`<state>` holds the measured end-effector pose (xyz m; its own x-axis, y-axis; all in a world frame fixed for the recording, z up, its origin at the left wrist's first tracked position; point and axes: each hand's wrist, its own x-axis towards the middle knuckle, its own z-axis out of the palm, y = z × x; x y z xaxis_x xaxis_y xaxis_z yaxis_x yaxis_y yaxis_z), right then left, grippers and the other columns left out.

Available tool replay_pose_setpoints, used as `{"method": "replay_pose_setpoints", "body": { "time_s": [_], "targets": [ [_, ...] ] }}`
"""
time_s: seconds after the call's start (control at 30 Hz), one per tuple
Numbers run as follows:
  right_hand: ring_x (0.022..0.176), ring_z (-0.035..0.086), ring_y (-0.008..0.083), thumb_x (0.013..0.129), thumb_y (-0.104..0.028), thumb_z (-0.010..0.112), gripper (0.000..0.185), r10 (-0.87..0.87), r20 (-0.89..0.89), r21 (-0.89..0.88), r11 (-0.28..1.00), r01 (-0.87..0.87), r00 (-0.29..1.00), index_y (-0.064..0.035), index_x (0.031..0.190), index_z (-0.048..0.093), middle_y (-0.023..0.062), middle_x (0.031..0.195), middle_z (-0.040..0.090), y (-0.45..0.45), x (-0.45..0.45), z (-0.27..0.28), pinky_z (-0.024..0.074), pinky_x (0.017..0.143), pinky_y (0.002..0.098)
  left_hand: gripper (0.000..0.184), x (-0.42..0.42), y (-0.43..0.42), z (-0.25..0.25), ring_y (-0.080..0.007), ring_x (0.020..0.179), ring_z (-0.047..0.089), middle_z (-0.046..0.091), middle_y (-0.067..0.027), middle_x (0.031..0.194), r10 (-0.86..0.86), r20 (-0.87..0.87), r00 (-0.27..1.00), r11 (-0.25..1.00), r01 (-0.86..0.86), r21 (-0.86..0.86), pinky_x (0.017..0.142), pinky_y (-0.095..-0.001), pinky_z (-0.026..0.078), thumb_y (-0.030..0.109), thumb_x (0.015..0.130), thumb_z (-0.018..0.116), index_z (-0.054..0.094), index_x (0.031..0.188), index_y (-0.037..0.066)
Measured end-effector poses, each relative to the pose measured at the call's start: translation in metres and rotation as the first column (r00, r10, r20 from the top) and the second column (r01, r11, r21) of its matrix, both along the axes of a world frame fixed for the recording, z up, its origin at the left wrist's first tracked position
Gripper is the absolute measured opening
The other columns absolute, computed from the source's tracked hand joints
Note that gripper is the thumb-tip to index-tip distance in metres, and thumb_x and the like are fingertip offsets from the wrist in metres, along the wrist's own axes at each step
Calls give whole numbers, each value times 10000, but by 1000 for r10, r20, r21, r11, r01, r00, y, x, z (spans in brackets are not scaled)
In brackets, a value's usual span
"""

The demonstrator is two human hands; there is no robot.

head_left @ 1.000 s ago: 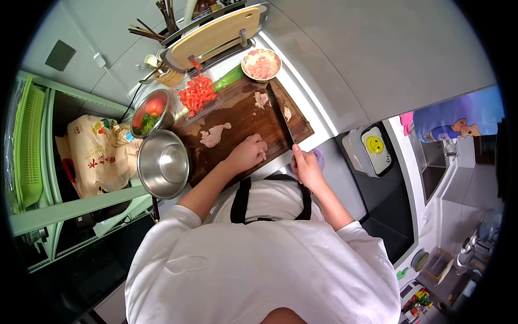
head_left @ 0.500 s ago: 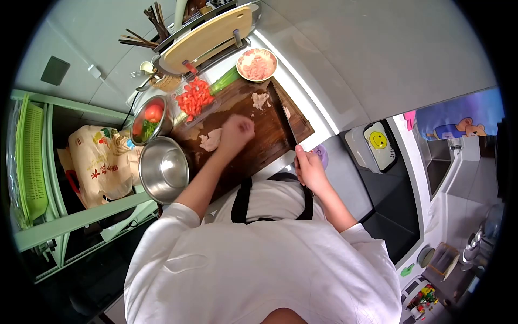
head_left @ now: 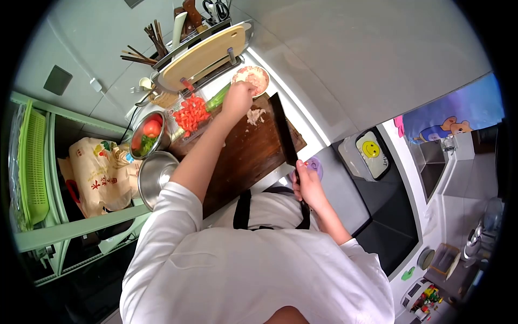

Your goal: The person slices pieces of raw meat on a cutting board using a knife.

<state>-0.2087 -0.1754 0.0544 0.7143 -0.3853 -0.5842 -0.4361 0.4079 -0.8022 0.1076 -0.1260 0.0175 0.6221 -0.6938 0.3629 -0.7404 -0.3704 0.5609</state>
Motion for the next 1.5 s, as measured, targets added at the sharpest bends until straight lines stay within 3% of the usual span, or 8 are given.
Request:
{"method": "replay_pose_setpoints", "body": {
  "time_s": [0.33,0.57,0.73,0.87,0.97,1.07,1.2,1.5],
  "targets": [
    [354,342,97,1016,-521,371,568,-106,77,-147,982,117,991,-65,687,447,3,498,387,-25,-7,28,286,345,254,371,-97,15,-60,-347,1064,541,556,-159,1104,-228,-171,959,968,242,67,947,-416,452,87,804,651,633,1171,41],
    [354,348,97,1022,-497,375,555,-113,52,-143,982,119,992,-66,685,468,4,493,400,-14,-16,31,280,346,250,176,-98,6,-64,-306,1037,548,580,-102,1036,-279,103,955,944,253,210,928,-426,443,98,808,655,665,977,50],
    [364,344,91,1020,-506,378,556,-90,62,-127,987,97,994,-71,685,465,4,515,413,-14,-20,27,278,343,246,129,-95,15,-54,-257,833,630,653,-76,836,-218,-238,946,968,241,72,769,-396,515,129,801,700,657,875,33],
    [369,342,88,1016,-517,385,558,-21,38,-120,993,25,999,-73,687,461,0,521,408,-18,-20,22,281,341,247,207,-104,42,-58,-177,727,670,705,-87,843,-68,-607,792,991,-15,-132,666,-314,546,153,818,745,698,961,11],
    [367,337,86,1012,-519,394,555,57,6,-116,992,-56,998,-73,687,454,-4,520,397,-15,-15,12,283,340,246,269,-115,72,-64,-107,801,657,705,-63,883,-40,-971,235,986,-150,-77,716,-267,544,172,854,732,694,1051,-7],
    [361,328,84,1012,-512,401,549,140,-56,-80,986,-144,989,-72,689,450,-8,515,382,-8,-7,4,280,338,248,269,-126,99,-82,-124,765,661,701,-47,870,39,-991,131,976,-219,10,674,-259,549,165,850,736,696,1043,-17],
    [353,320,82,1014,-504,406,542,260,-110,-42,963,-266,959,-70,691,448,-11,509,369,1,1,-10,275,336,255,244,-134,113,-71,-156,667,671,703,-102,774,272,-685,676,960,-142,241,604,-287,536,176,825,748,683,931,-34],
    [378,397,97,992,-540,433,593,450,-245,-164,854,-494,859,-45,673,500,0,515,436,4,24,-21,314,358,261,144,-140,128,-76,-301,693,646,630,-131,775,248,-365,897,968,-242,64,643,-381,524,105,767,735,649,840,16]
  ]
}}
